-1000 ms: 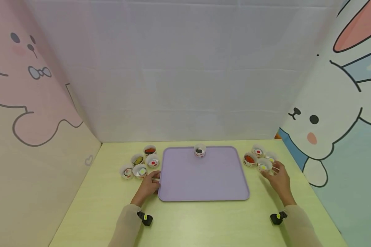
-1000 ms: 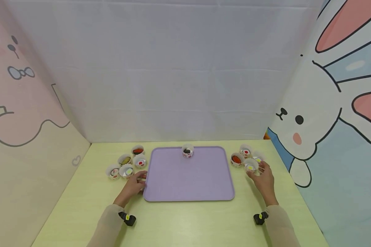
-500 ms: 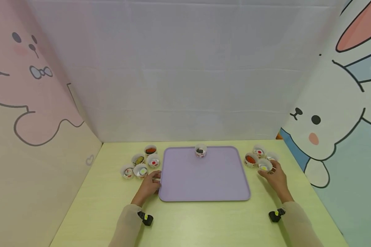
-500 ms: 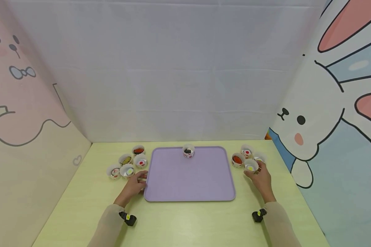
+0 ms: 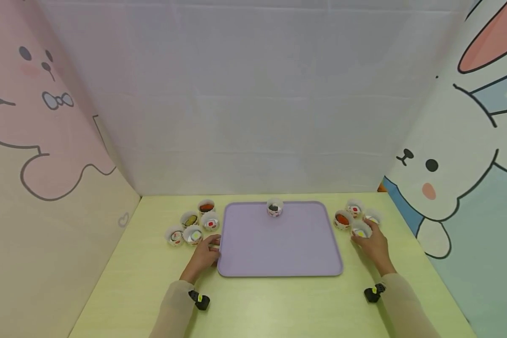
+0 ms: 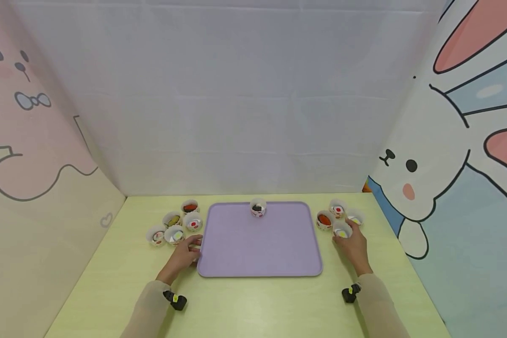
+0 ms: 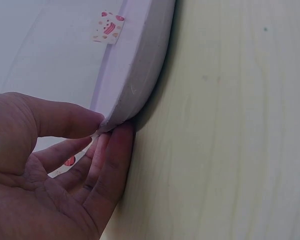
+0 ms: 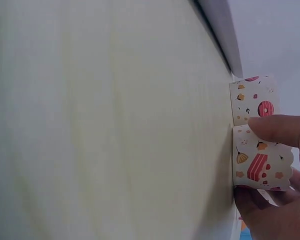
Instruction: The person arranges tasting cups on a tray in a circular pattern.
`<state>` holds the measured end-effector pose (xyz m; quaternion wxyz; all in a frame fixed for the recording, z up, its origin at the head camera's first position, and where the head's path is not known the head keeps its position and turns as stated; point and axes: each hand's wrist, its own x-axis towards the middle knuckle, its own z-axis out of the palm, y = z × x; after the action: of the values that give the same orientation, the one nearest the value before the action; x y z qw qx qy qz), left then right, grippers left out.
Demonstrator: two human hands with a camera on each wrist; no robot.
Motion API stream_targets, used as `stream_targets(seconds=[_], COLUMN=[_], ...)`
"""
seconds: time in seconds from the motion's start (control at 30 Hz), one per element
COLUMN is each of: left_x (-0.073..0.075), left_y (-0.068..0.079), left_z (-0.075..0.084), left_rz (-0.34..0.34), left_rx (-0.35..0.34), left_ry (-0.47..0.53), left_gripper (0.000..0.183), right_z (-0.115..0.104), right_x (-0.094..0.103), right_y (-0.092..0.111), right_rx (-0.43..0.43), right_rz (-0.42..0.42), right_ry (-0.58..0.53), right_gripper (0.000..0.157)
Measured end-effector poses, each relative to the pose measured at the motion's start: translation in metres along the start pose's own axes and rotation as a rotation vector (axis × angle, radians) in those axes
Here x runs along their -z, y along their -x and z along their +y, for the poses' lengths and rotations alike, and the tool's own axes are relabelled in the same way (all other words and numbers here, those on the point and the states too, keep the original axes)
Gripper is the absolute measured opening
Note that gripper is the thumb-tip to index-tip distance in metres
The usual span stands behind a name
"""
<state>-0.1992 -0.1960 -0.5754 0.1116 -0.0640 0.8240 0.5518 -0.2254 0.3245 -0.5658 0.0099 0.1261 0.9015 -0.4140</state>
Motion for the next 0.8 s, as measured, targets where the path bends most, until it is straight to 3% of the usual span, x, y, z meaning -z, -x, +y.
stream_targets(seconds=[0.57, 0.8], left_x=[0.000, 0.001], left_y=[0.000, 0.002], left_z=[0.001, 0.001], left_rz=[0.004, 0.000], left_rx=[0.004, -0.016], left_ry=[0.008, -0.013], left_gripper=[0.057, 0.058], right_z=[-0.020, -0.036], right_x=[0.016, 0.022], right_y=[0.017, 0.021], right_rx=[0.092, 0.187], right_rz=[0.111, 0.160], right_ry=[0.031, 0.060], right_gripper=[0.072, 0.068])
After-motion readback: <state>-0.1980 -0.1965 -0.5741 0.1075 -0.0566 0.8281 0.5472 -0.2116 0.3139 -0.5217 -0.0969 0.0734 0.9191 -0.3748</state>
